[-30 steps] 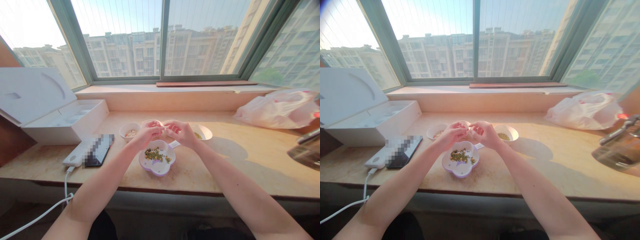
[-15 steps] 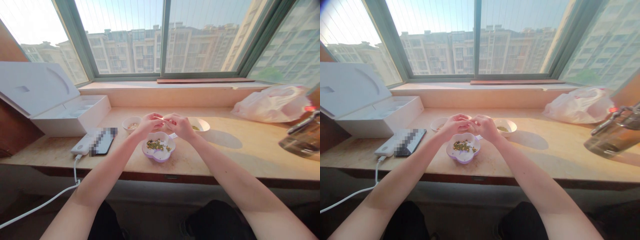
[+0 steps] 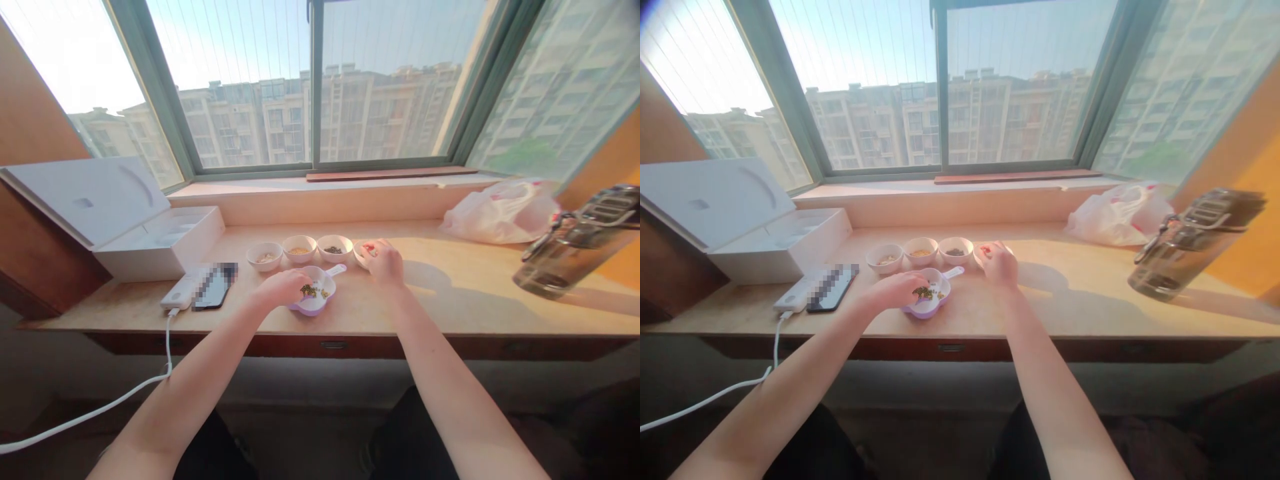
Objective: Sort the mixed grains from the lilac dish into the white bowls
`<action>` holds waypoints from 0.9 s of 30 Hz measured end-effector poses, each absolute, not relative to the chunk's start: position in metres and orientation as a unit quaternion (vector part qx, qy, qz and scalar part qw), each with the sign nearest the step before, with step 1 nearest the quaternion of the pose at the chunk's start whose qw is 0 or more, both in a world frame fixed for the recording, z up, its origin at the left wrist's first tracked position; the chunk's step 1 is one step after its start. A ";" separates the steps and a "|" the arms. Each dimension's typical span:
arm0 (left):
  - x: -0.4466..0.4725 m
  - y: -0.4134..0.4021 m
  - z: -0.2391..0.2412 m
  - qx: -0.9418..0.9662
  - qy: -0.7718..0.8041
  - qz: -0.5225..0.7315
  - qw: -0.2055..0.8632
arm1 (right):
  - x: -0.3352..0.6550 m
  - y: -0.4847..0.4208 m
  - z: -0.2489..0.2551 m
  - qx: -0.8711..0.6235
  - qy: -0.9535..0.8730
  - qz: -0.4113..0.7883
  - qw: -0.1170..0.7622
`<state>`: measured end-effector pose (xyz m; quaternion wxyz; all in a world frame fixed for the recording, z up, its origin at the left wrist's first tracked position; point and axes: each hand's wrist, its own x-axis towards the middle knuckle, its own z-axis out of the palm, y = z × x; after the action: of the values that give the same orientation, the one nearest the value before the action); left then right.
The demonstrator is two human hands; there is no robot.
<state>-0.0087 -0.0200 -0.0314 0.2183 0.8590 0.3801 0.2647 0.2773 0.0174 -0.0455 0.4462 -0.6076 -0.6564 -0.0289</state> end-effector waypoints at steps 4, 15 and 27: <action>-0.007 -0.018 -0.037 0.880 0.392 0.208 0.171 | 0.290 0.022 -0.049 -0.657 -0.615 -0.063 0.432; 0.008 -0.023 -0.029 0.909 0.405 0.090 0.046 | 0.303 0.024 -0.051 -0.709 -0.607 -0.094 0.347; 0.003 -0.017 0.002 0.902 0.411 -0.013 0.133 | 0.231 0.010 -0.004 -0.411 -0.867 0.148 0.239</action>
<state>0.0034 -0.0166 0.0018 0.1327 0.9020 0.4106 -0.0131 0.2312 0.0102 -0.0044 0.2393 -0.4113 -0.8669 0.1482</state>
